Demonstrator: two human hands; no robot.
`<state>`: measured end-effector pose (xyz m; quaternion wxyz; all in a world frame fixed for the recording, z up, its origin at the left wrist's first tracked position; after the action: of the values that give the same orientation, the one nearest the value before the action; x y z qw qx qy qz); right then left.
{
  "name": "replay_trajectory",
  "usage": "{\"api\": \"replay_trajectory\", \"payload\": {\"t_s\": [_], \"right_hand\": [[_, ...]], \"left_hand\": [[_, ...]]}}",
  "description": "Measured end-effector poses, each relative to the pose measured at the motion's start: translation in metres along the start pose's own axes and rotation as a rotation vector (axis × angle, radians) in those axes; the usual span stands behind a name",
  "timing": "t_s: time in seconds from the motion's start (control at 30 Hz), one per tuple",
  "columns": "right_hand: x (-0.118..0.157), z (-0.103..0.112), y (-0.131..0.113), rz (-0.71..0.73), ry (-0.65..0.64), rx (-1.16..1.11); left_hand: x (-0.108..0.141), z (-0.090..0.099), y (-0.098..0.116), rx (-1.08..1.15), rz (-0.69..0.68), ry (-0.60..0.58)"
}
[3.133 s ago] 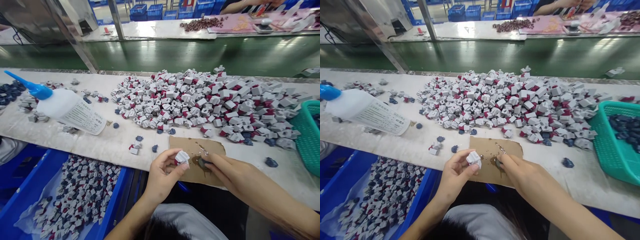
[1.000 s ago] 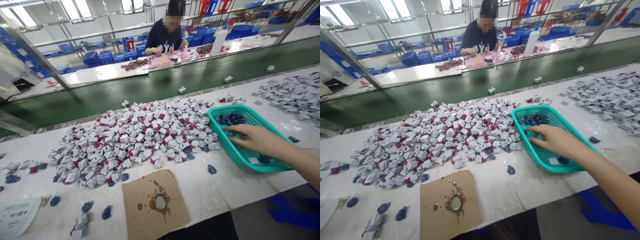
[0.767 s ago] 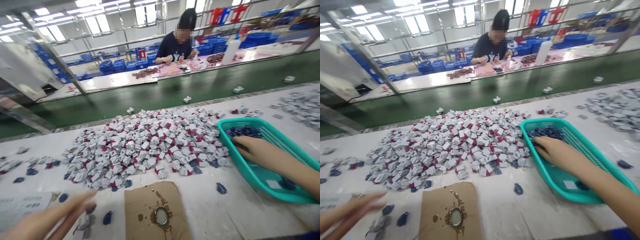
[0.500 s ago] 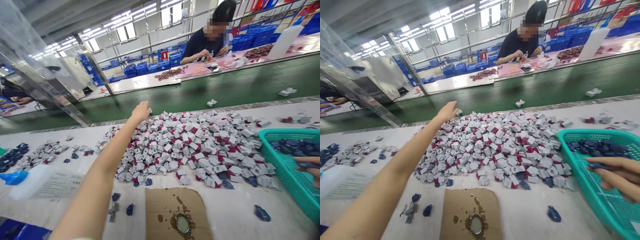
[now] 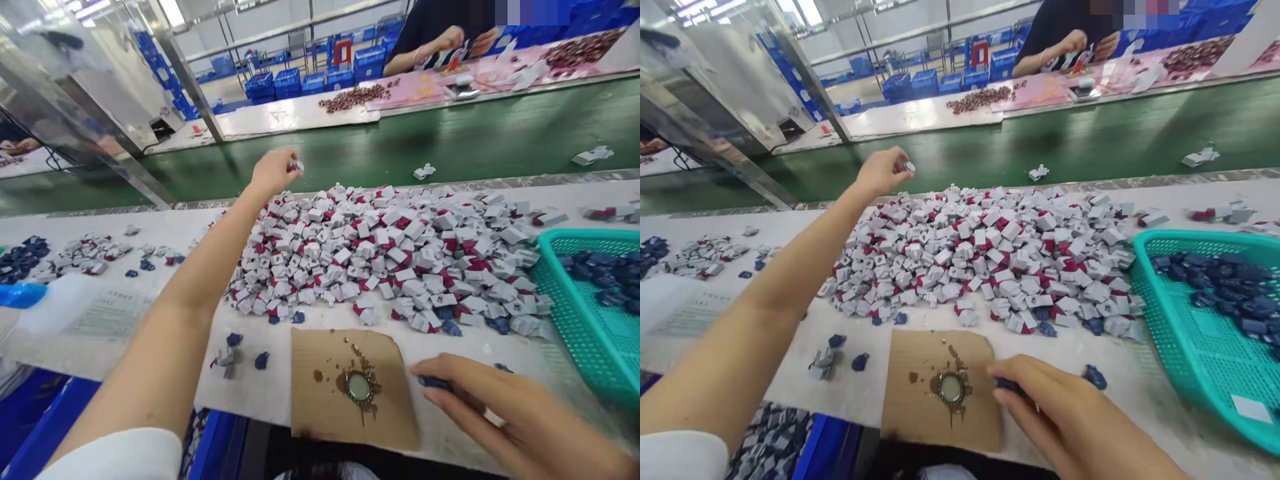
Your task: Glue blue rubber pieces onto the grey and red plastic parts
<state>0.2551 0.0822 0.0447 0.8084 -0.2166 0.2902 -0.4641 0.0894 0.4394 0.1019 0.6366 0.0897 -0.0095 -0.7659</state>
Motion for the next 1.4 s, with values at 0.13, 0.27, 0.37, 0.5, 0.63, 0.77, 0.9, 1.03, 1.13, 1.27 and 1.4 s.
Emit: {"api": "replay_trajectory", "payload": {"t_s": [0.13,0.27,0.37,0.5,0.63,0.77,0.9,1.03,1.13,1.27,1.4], "right_hand": [[-0.021,-0.044,-0.013,0.025,-0.151,-0.094],[-0.023,-0.068,-0.028,0.199,-0.191,0.014],[-0.026,-0.071,-0.043,0.341,-0.143,0.188],[-0.029,-0.073,-0.055,0.414,-0.126,0.276],[-0.039,-0.065,-0.057,0.360,-0.167,0.173],[-0.051,-0.037,-0.052,0.116,0.019,-0.021],[-0.043,-0.043,-0.038,-0.227,0.201,-0.359],[-0.038,-0.076,-0.040,-0.365,0.176,-0.674],[-0.037,-0.083,-0.040,-0.401,0.168,-0.750],[-0.039,-0.088,-0.044,-0.394,0.028,-0.748],[-0.043,-0.088,-0.051,-0.343,-0.073,-0.725]], "left_hand": [[0.098,0.044,-0.017,0.459,-0.060,0.173],[0.219,0.018,-0.042,0.952,0.115,-0.010],[0.293,-0.025,-0.052,1.250,0.364,-0.163],[0.349,-0.071,-0.045,1.500,0.631,-0.342],[0.363,-0.082,-0.020,1.574,0.584,-0.447],[0.371,-0.089,0.000,1.655,0.546,-0.507],[0.369,-0.078,0.007,1.666,0.449,-0.411],[0.362,-0.058,0.011,1.586,0.297,-0.336],[0.359,-0.050,0.009,1.506,0.256,-0.295],[0.357,-0.040,0.007,1.352,0.174,-0.232],[0.360,-0.025,0.012,1.214,0.027,-0.130]]}}
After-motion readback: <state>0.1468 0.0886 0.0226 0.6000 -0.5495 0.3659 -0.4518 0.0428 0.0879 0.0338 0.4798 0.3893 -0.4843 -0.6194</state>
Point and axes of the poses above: each hand's wrist, its own x-axis away from the middle knuckle, its own z-axis out of the back of the hand, y = z × x, the point moved 10 cm from there along -x, towards the middle knuckle, and after that the axes turned 11 degrees about z, right-handed, at the moved point
